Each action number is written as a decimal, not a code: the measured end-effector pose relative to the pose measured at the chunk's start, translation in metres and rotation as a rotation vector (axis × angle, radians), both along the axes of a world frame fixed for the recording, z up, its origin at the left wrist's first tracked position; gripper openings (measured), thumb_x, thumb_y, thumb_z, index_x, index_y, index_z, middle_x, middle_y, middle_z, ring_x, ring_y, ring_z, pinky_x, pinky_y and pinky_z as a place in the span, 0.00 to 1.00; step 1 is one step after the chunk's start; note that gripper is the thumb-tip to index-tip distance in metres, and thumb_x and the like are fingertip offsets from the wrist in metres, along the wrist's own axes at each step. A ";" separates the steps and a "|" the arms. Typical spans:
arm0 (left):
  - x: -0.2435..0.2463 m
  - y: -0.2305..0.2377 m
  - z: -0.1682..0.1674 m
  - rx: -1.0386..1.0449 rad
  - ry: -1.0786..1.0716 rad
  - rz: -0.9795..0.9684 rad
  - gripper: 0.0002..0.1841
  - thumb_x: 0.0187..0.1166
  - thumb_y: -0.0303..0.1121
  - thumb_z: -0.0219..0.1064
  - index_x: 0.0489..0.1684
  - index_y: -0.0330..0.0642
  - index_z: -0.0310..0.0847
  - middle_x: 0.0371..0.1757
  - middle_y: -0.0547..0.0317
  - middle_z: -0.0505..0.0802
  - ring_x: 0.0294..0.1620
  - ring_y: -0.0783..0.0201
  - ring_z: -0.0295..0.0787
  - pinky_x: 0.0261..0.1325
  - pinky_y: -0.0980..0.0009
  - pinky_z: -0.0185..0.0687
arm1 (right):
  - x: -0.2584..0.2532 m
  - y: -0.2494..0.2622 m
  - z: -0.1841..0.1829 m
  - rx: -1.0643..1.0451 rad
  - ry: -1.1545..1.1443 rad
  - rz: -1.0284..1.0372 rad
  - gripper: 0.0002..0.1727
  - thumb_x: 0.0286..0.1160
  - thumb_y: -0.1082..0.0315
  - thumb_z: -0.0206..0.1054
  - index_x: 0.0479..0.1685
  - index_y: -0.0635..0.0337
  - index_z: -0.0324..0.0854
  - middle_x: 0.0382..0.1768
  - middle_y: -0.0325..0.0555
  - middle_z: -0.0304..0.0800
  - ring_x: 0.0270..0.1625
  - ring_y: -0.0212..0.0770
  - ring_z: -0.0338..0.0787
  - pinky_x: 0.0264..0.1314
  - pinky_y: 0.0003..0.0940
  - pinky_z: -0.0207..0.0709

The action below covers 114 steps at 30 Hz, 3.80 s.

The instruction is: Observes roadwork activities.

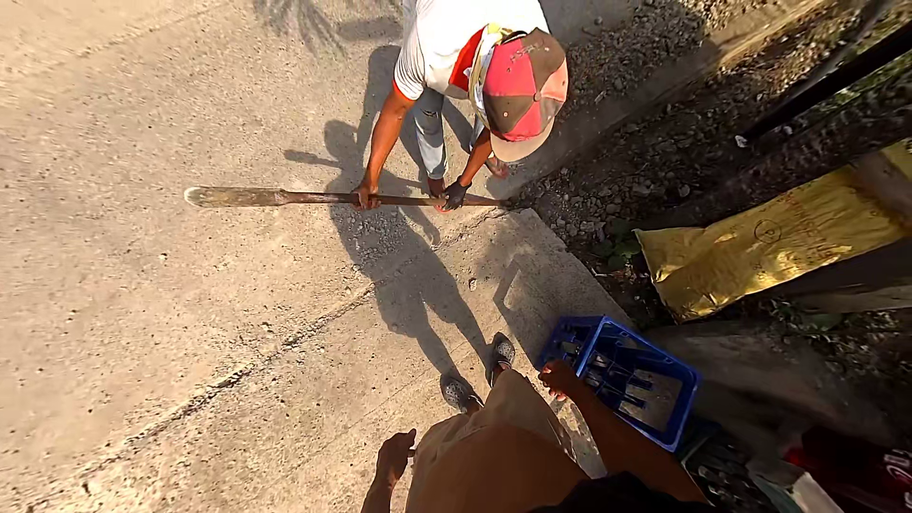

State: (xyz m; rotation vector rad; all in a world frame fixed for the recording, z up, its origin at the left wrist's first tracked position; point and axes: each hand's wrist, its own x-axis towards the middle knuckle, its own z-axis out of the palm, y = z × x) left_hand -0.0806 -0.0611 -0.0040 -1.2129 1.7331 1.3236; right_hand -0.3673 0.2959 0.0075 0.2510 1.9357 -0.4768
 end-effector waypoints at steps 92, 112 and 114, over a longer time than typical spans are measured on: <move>-0.009 -0.001 0.010 -0.004 -0.002 -0.006 0.25 0.93 0.47 0.54 0.54 0.29 0.87 0.51 0.39 0.94 0.49 0.48 0.94 0.56 0.49 0.86 | 0.014 0.005 -0.014 -0.026 -0.040 -0.009 0.21 0.86 0.57 0.62 0.66 0.64 0.83 0.54 0.62 0.91 0.49 0.55 0.94 0.57 0.55 0.85; -0.020 -0.004 0.010 -0.010 0.009 0.001 0.25 0.93 0.46 0.54 0.55 0.29 0.87 0.52 0.39 0.94 0.50 0.48 0.94 0.55 0.49 0.86 | 0.004 0.001 -0.011 -0.037 -0.015 0.013 0.21 0.86 0.58 0.62 0.67 0.65 0.82 0.55 0.63 0.91 0.50 0.57 0.94 0.58 0.56 0.85; -0.019 -0.003 0.010 -0.003 0.003 0.006 0.25 0.93 0.46 0.54 0.55 0.29 0.87 0.52 0.39 0.94 0.50 0.48 0.93 0.55 0.49 0.86 | 0.005 0.003 -0.011 -0.030 -0.018 0.013 0.21 0.86 0.58 0.62 0.66 0.64 0.82 0.54 0.62 0.92 0.49 0.56 0.94 0.57 0.56 0.86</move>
